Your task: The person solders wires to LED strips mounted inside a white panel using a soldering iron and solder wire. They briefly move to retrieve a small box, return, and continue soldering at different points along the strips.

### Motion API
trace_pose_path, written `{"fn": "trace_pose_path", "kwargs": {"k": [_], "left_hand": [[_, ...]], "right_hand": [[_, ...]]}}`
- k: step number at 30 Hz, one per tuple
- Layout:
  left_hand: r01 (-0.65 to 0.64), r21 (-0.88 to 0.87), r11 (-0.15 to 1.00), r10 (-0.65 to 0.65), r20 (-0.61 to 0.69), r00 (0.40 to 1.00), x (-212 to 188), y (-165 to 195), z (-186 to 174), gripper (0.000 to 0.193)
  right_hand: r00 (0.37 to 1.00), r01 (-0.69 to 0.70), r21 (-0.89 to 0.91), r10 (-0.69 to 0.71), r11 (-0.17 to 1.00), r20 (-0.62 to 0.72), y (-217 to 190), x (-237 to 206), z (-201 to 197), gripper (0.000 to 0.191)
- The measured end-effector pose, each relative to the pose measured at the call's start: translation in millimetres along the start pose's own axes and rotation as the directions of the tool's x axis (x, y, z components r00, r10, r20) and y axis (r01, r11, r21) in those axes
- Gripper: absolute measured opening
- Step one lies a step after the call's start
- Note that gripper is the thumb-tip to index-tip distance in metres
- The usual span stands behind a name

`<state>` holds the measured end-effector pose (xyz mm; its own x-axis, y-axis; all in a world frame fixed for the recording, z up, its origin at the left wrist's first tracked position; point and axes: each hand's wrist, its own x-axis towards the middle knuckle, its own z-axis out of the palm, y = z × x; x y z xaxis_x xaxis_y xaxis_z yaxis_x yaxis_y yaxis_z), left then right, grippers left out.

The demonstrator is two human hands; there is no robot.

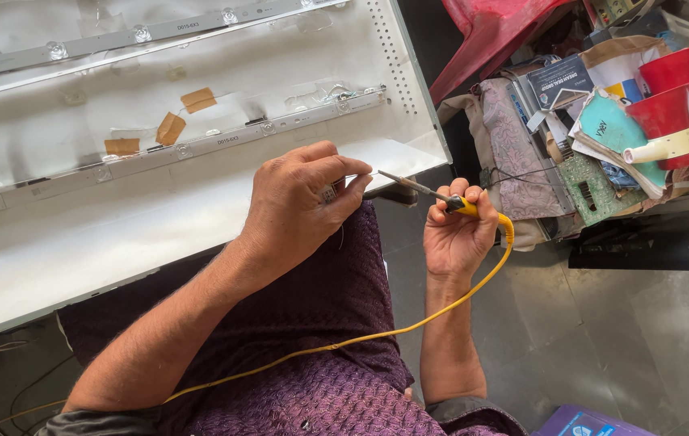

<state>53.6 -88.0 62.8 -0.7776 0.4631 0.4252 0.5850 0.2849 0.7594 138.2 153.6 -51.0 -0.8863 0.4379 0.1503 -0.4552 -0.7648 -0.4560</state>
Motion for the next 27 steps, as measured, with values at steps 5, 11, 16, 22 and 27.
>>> {"fn": "trace_pose_path", "kwargs": {"k": [5, 11, 16, 22, 27], "left_hand": [[0.062, -0.155, 0.986, -0.059, 0.022, 0.998, 1.4, 1.0, -1.5, 0.008], [0.09, -0.191, 0.978, -0.083, 0.046, 0.995, 3.7, 0.2, -2.5, 0.006], [0.088, -0.191, 0.978, -0.081, 0.046, 0.996, 3.9, -0.5, -2.4, 0.005], [0.097, -0.185, 0.978, -0.09, 0.045, 0.995, 2.5, -1.0, -1.9, 0.005], [0.108, -0.193, 0.975, -0.1, 0.051, 0.994, 1.8, -0.9, -1.6, 0.005]], "right_hand": [[1.0, -0.022, 0.011, 0.022, 1.0, -0.01, 0.1, 0.7, 0.4, 0.022], [0.999, -0.042, 0.007, 0.042, 0.999, -0.031, 2.2, 0.6, -0.9, 0.022], [0.998, -0.056, 0.023, 0.057, 0.998, -0.04, 2.8, 0.9, -2.2, 0.023], [0.996, -0.071, 0.056, 0.074, 0.996, -0.05, 5.2, 0.7, -2.1, 0.025], [0.995, -0.073, 0.064, 0.077, 0.995, -0.064, 6.4, 1.1, -0.6, 0.026]]}}
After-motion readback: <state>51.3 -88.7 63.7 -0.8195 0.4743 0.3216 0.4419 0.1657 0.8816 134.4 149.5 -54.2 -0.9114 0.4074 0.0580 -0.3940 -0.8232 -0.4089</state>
